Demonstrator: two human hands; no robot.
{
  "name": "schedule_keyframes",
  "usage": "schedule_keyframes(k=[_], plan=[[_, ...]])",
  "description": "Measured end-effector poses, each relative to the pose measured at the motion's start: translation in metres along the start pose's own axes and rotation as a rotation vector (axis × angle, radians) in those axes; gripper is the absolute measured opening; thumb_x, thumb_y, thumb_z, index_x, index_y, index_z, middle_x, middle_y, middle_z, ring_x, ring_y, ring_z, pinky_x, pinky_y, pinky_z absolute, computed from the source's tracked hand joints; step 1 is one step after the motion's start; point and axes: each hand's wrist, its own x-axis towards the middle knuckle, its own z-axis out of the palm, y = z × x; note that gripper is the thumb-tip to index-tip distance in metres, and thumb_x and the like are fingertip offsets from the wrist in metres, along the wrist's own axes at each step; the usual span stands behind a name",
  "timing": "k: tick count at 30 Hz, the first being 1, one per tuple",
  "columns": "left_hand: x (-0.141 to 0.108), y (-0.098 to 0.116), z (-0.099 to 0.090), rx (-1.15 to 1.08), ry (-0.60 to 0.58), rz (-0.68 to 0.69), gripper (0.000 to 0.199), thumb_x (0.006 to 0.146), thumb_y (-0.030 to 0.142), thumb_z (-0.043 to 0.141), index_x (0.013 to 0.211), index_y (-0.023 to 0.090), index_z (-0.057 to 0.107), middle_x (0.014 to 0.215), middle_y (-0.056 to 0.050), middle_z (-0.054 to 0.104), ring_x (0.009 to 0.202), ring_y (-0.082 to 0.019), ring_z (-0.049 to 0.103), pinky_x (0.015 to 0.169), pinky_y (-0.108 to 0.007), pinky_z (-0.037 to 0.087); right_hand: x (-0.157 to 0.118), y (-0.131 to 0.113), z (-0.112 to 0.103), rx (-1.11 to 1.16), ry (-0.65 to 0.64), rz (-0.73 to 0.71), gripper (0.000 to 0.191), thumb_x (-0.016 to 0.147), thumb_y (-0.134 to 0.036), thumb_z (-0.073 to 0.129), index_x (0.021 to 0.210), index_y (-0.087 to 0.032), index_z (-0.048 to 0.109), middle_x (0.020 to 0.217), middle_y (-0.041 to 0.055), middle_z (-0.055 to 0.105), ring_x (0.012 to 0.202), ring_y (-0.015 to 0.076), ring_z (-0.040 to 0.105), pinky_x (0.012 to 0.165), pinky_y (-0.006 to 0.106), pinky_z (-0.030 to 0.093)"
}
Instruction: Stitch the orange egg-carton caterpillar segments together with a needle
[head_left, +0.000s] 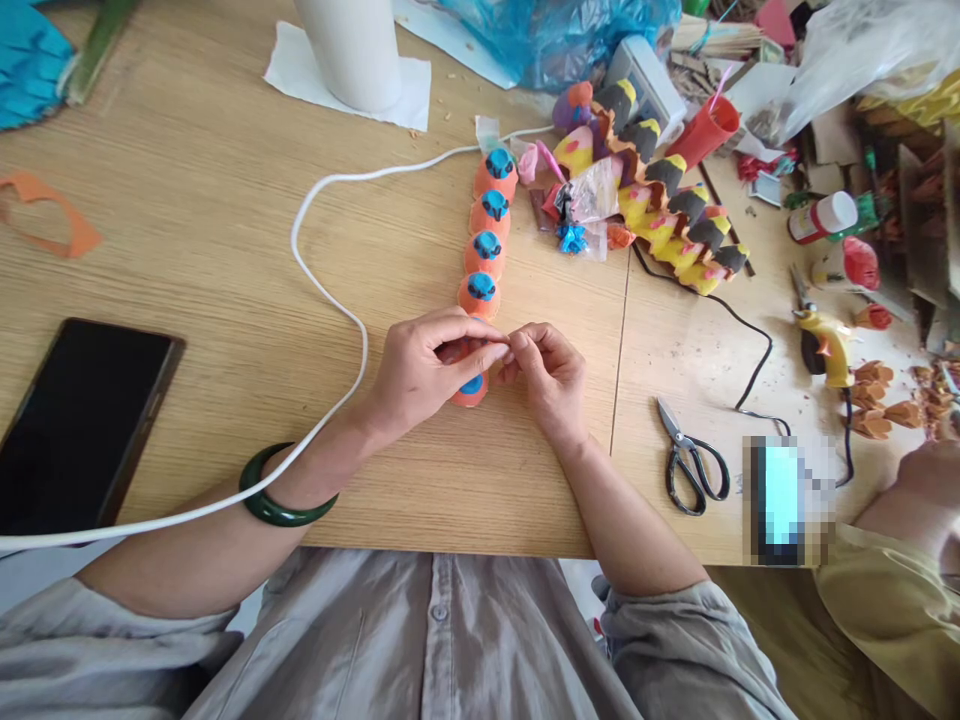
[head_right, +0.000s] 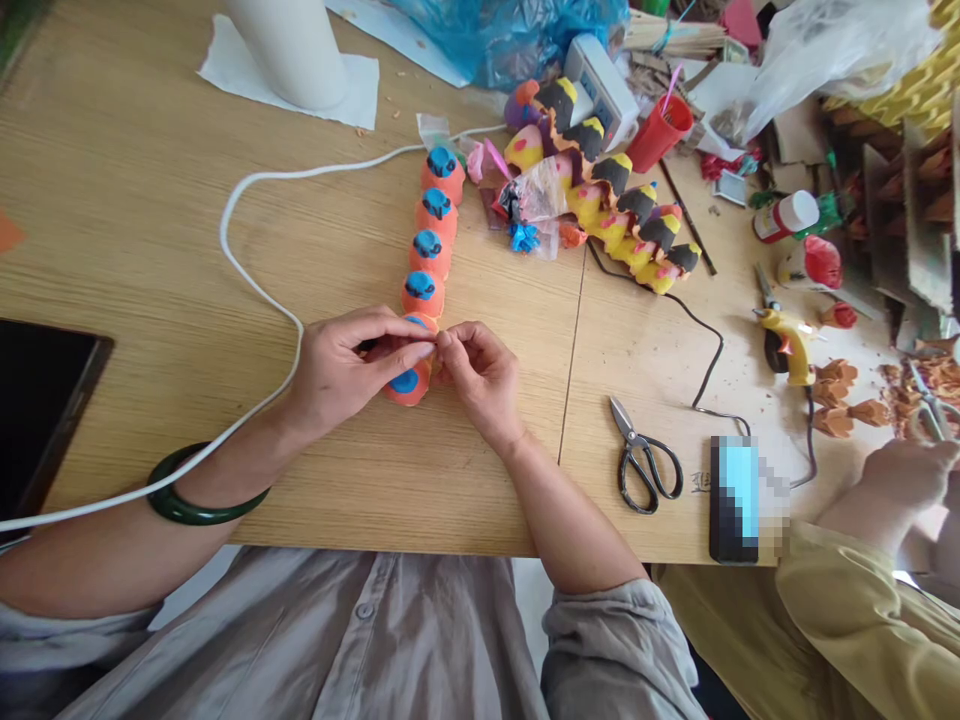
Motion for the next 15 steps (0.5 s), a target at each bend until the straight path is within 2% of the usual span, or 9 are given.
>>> schedule_keyframes(k=[6, 12, 15], plan=[[-0.0015, -0.003, -0.0007, 0.035, 0.026, 0.021, 0.01, 0.094, 0.028, 0.076, 0.09, 0.021, 0.081, 0.08, -0.001, 0.076, 0.062, -0.011, 0.056, 0.059, -0.026, 0.044, 0.0002, 0.0026, -0.0022, 0.045, -0.02, 0.021, 0.044, 0.095, -0.064, 0.063, 0.083, -0.022, 0.068, 0.072, -0.0031, 0.066, 0.056, 0.0081, 0.061, 0.057, 0.024, 0.053], [-0.0011, -0.0038, -0.0003, 0.109, 0.051, 0.111, 0.008, 0.093, 0.025, 0.076, 0.091, 0.02, 0.082, 0.077, 0.0, 0.074, 0.065, -0.011, 0.061, 0.061, -0.024, 0.044, -0.0008, -0.0024, 0.0003, 0.011, -0.039, 0.042, 0.04, 0.086, -0.058, 0.079, 0.079, -0.021, 0.066, 0.07, -0.0044, 0.066, 0.056, 0.0074, 0.06, 0.058, 0.023, 0.056], [-0.0011, -0.0033, -0.0007, 0.124, 0.043, 0.12, 0.01, 0.094, 0.027, 0.076, 0.095, 0.021, 0.083, 0.079, 0.0, 0.075, 0.065, -0.011, 0.06, 0.061, -0.024, 0.043, -0.0002, -0.0018, 0.0011, 0.016, -0.011, 0.04, 0.04, 0.085, -0.059, 0.08, 0.08, -0.021, 0.066, 0.07, -0.0041, 0.066, 0.056, 0.0079, 0.06, 0.056, 0.023, 0.056]])
